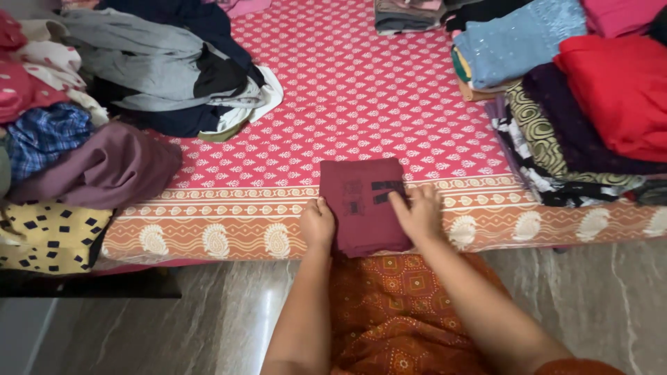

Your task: Folding various pieces of laundry on a bed and organizing them into neat stacks.

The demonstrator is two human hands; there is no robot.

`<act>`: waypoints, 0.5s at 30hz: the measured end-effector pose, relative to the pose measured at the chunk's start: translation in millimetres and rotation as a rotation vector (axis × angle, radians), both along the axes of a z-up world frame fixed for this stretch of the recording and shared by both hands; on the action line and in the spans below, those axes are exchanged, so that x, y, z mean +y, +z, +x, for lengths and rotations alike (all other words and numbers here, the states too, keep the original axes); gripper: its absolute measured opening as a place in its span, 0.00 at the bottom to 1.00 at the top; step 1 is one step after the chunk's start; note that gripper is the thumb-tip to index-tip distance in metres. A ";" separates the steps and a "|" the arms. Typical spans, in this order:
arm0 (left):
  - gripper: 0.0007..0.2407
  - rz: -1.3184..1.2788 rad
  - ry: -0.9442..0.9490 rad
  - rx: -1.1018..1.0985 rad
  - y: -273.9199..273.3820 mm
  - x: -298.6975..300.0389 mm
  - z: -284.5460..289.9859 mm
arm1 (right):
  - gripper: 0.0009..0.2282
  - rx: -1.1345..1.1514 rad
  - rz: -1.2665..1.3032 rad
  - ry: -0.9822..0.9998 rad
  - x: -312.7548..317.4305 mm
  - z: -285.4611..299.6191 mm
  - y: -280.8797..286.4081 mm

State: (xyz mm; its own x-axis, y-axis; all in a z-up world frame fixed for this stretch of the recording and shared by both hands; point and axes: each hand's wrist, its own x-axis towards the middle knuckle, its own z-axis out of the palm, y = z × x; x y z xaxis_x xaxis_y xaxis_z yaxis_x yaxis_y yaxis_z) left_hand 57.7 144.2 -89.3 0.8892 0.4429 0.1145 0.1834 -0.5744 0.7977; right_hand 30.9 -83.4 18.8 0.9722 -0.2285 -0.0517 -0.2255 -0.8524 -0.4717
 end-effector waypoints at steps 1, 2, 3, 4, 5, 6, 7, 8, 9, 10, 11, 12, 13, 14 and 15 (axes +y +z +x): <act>0.16 0.018 -0.009 -0.025 -4.9 3.2 2.3 | 0.27 0.076 0.025 -0.029 10.2 -6.7 21.2; 0.16 0.034 -0.015 -0.050 -9.8 6.3 4.0 | 0.28 0.151 0.049 -0.058 20.4 -13.6 42.5; 0.16 0.033 -0.018 -0.056 -2.0 6.5 0.5 | 0.28 0.145 0.048 -0.061 18.3 -8.6 32.2; 0.15 -0.054 -0.051 0.001 6.4 6.7 0.1 | 0.24 0.180 0.467 -0.142 16.1 -1.1 22.7; 0.15 -0.140 -0.087 0.058 14.7 7.1 -0.3 | 0.23 0.209 0.888 -0.214 13.9 7.0 13.3; 0.15 -0.139 -0.089 0.050 42.2 -1.4 -12.7 | 0.23 0.201 0.890 -0.212 13.4 13.4 10.6; 0.16 -0.016 0.004 -0.002 69.1 -9.8 -25.2 | 0.21 0.206 0.951 -0.167 13.1 20.2 7.6; 0.21 0.106 0.099 -0.052 94.7 -18.2 -39.5 | 0.20 0.214 1.010 -0.120 12.9 26.3 3.7; 0.21 0.105 0.100 -0.058 96.1 -25.3 -42.0 | 0.20 0.210 1.010 -0.116 19.4 27.7 14.2; 0.19 0.071 0.074 -0.108 98.1 -32.6 -43.0 | 0.23 0.094 0.933 -0.080 25.9 30.7 25.6; 0.18 0.038 0.048 -0.158 100.0 -39.8 -43.7 | 0.26 -0.021 0.855 -0.043 32.5 33.9 36.9; 0.18 0.038 0.050 -0.161 90.7 -43.8 -37.9 | 0.26 -0.023 0.855 -0.039 39.3 27.3 58.9; 0.19 -0.146 0.059 -0.170 81.3 -47.8 -31.9 | 0.26 -0.182 0.591 0.137 46.1 20.8 80.7; 0.21 -0.328 0.067 -0.178 72.0 -50.5 -26.3 | 0.25 -0.333 0.321 0.306 53.8 13.6 102.2; 0.21 -0.327 0.069 -0.181 83.4 -49.6 -23.9 | 0.25 -0.336 0.322 0.309 60.4 1.7 116.0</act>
State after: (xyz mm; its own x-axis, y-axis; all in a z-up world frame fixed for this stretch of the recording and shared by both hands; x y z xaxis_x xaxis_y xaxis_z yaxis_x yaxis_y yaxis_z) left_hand 33.8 94.6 -5.9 0.8344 0.5401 0.1099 0.0520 -0.2755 0.9599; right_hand 32.6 -23.0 134.8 0.9666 0.0456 0.2523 0.2195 -0.6557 -0.7224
